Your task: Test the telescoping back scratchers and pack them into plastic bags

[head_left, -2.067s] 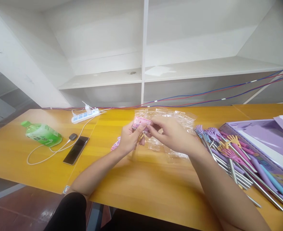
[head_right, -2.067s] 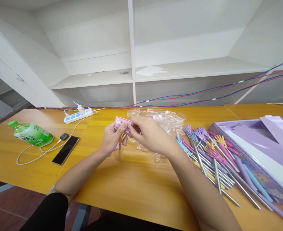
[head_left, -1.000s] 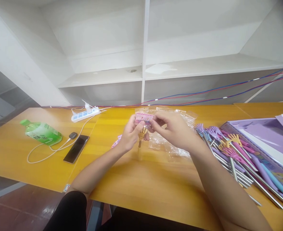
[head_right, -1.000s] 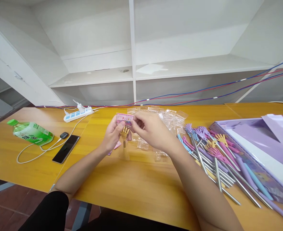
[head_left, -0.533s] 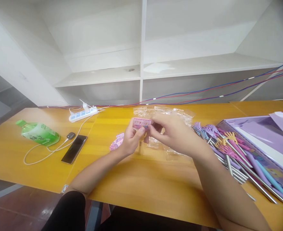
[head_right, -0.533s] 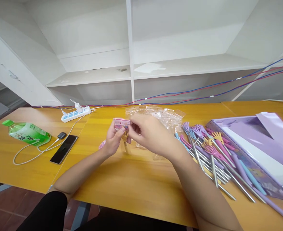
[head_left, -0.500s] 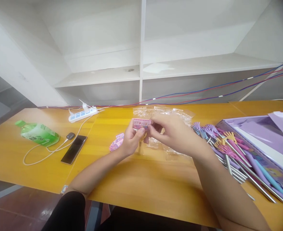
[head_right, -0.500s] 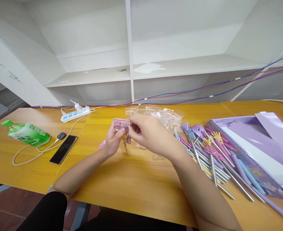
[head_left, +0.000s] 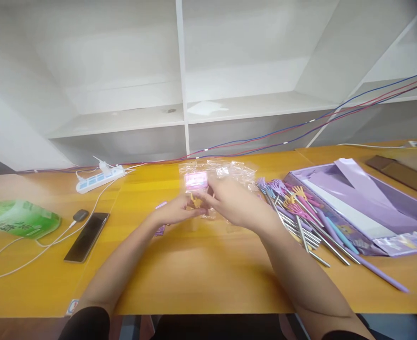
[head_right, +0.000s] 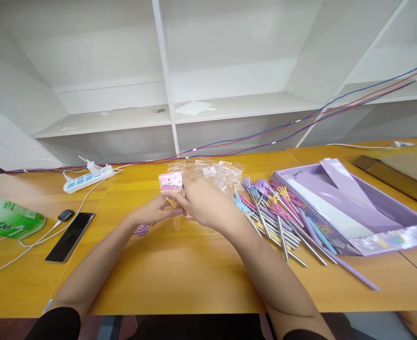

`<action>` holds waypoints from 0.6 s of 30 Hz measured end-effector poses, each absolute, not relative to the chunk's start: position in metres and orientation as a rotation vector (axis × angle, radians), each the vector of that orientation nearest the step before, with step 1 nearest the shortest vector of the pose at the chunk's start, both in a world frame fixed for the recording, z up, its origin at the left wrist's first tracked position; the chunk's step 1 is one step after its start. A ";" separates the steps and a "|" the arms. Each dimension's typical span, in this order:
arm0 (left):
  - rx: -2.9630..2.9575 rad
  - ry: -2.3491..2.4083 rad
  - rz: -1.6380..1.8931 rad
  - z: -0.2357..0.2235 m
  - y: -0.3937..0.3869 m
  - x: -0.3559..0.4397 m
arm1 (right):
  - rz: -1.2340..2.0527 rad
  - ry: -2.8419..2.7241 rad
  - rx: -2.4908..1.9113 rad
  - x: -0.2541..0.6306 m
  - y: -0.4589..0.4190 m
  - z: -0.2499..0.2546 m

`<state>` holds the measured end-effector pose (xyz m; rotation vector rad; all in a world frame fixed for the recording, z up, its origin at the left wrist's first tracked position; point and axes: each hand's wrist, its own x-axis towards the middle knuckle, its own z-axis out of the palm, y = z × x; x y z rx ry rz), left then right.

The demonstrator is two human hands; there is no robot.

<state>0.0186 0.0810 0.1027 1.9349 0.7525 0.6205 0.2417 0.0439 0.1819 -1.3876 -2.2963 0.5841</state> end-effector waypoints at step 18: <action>1.788 0.920 0.574 0.120 0.074 0.018 | 1.149 -1.793 -1.145 0.239 0.015 0.049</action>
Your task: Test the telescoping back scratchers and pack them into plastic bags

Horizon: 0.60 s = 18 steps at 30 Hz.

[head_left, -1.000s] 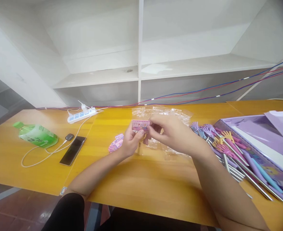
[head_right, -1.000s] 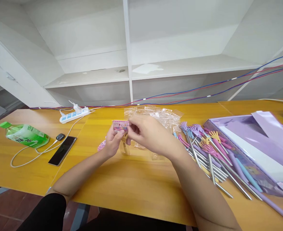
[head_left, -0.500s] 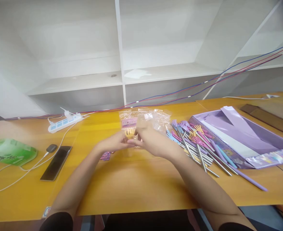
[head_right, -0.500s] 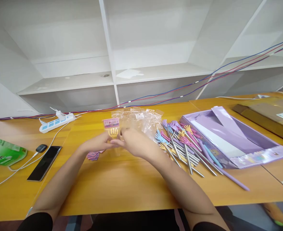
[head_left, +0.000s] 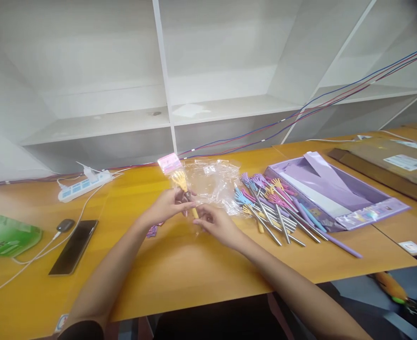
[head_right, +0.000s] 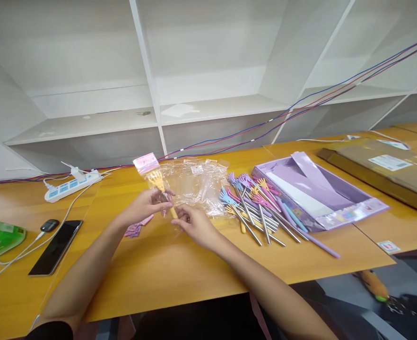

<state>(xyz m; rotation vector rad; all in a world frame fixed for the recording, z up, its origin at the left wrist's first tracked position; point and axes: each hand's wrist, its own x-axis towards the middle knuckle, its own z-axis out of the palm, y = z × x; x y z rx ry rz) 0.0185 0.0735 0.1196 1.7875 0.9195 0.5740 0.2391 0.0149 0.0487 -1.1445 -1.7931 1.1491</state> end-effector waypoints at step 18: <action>2.297 0.467 0.350 -0.015 0.012 0.106 | 0.020 -1.379 -2.422 0.528 0.020 0.116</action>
